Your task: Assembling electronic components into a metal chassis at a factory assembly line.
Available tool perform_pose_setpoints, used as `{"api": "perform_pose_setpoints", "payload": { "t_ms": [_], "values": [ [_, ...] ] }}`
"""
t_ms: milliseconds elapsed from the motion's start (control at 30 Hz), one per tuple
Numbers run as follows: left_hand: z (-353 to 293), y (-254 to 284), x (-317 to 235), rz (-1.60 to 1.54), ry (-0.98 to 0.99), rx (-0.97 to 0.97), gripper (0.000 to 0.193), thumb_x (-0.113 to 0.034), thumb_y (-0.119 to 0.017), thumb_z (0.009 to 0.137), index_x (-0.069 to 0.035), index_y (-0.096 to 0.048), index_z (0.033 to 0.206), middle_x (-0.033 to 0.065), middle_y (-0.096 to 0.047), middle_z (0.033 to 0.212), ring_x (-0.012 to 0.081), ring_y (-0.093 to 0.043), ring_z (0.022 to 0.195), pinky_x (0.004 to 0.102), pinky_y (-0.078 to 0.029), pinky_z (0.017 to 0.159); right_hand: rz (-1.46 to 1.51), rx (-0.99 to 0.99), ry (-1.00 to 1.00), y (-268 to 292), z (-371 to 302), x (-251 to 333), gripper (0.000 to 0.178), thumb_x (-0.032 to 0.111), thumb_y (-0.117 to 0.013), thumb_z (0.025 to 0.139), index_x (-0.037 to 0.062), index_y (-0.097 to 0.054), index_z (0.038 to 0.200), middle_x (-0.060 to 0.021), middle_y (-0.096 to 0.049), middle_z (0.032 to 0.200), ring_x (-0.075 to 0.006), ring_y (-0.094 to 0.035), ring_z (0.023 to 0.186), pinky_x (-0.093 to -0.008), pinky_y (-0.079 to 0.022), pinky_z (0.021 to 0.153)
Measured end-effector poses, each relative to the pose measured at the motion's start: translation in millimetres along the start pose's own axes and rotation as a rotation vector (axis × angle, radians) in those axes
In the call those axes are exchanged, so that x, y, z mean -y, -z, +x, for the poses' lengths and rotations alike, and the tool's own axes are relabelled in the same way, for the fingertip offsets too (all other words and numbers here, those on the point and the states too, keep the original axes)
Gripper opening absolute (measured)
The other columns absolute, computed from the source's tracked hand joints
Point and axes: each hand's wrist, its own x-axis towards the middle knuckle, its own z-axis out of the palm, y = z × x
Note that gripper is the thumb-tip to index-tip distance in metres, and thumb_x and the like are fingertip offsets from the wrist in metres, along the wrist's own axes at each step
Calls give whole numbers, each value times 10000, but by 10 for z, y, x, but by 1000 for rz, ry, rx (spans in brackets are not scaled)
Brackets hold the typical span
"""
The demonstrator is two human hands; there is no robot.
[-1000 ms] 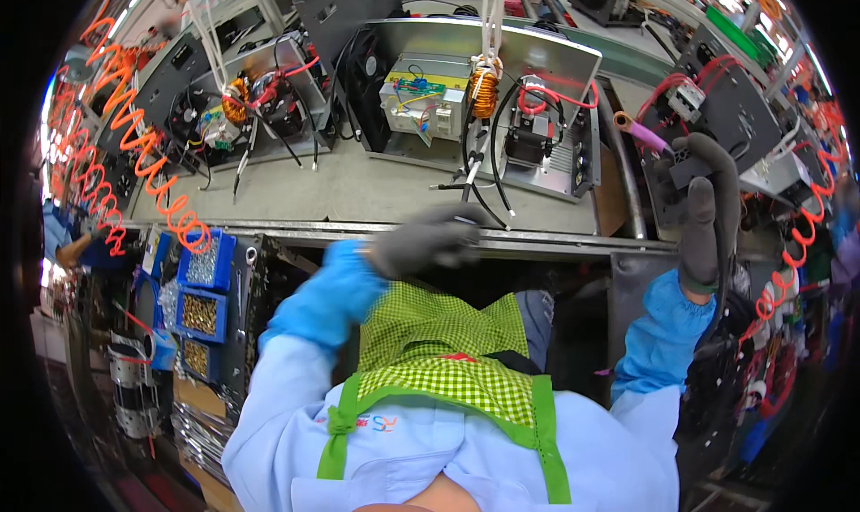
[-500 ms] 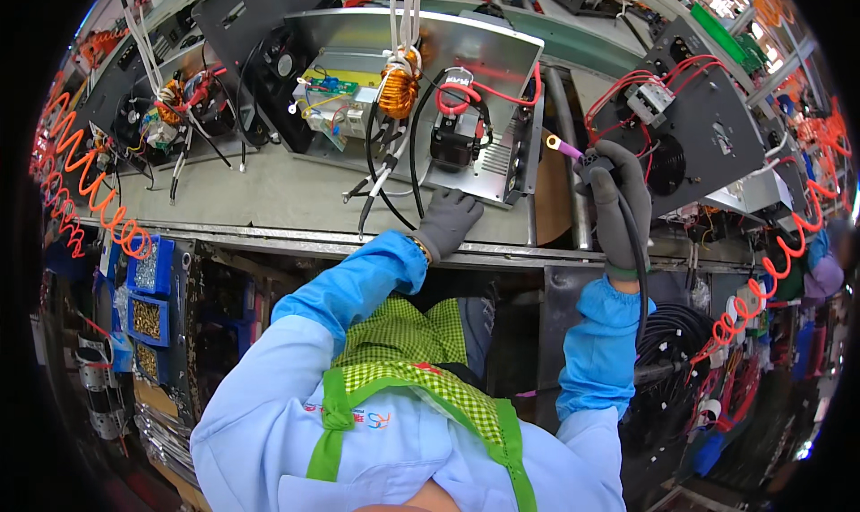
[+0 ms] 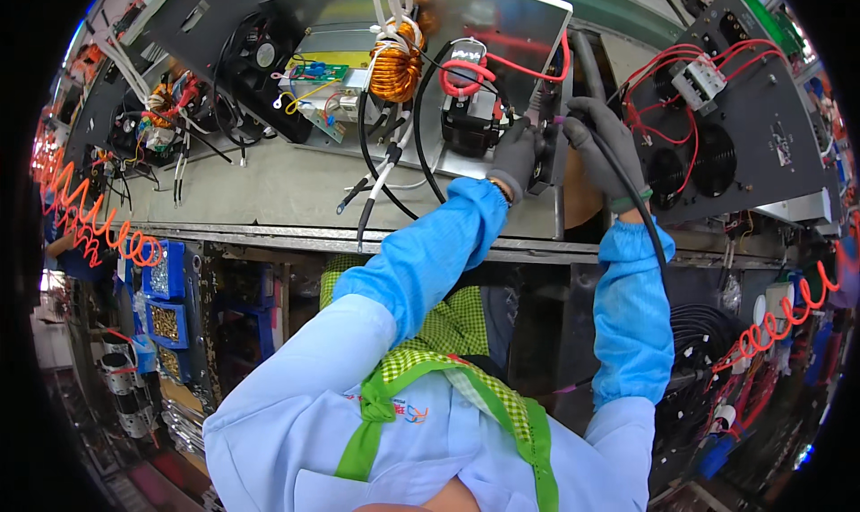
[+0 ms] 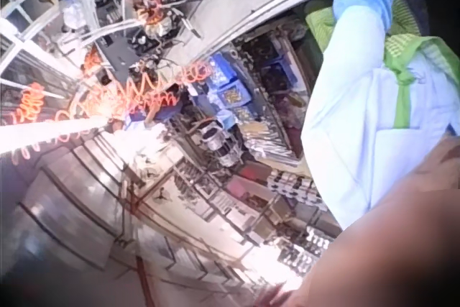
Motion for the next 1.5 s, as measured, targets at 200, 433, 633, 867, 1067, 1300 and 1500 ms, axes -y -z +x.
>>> {"api": "perform_pose_setpoints", "payload": {
  "t_ms": [200, 433, 633, 867, 1067, 1300, 1500],
  "values": [
    [254, -72, 23, 482, 31, -127, 385, -374, -472, 937, -181, -537, 1263, 181, -625, 1115, 406, -569, 1024, 439, -461, 821, -18, 72, -113, -106, 179, -152, 277, 195, -592, 869, 12, -583, 1077, -166, -644, 936, -244, -645, 843, -346, -491, 750],
    [450, 78, 413, 240, -81, -117, 307, -275, -494, 906, -105, -593, 1141, 153, -632, 1030, 303, -580, 946, 413, -471, 792, -162, 52, -32, -267, 321, -195, 250, 213, -585, 870, 28, -589, 1038, -170, -644, 956, -295, -637, 898, -363, -478, 786],
    [415, -19, 373, 299, 9, -119, 281, -211, -506, 911, -133, -582, 1170, 84, -632, 972, 211, -593, 848, 347, -489, 740, -143, 80, -92, -318, 341, -256, 246, 206, -581, 878, 23, -599, 1042, -165, -644, 959, -290, -633, 901, -352, -476, 796],
    [375, -38, 171, 266, 7, -107, 309, -292, -499, 936, -161, -610, 1193, 120, -663, 1024, 261, -638, 920, 368, -500, 765, -146, 100, -80, -395, 389, -341, 269, 245, -557, 904, 38, -600, 1071, -164, -658, 953, -271, -641, 912, -348, -475, 802],
    [414, 79, 101, 1075, -128, 77, 342, -262, -346, 984, -129, -535, 1237, 208, -635, 1071, 382, -621, 984, 506, -488, 797, -204, 86, -55, -492, 591, -323, 323, 308, -590, 902, 62, -601, 1111, -199, -653, 949, -338, -651, 837, -393, -497, 729],
    [506, 93, 165, 536, -9, 5, 454, -458, -461, 910, -121, -618, 1171, 204, -619, 1141, 377, -568, 1089, 428, -471, 852, -269, -163, 97, -562, 668, -663, 346, 293, -647, 864, 90, -626, 1143, -174, -661, 848, -296, -634, 823, -381, -493, 747],
    [429, 99, 8, 363, 252, 36, 405, -377, -488, 918, -126, -580, 1223, 156, -637, 1121, 305, -614, 1021, 378, -473, 826, -214, -73, -63, -739, 583, -619, 405, 351, -611, 884, 36, -600, 1138, -203, -649, 1018, -333, -631, 907, -387, -478, 791]
  ]
}}
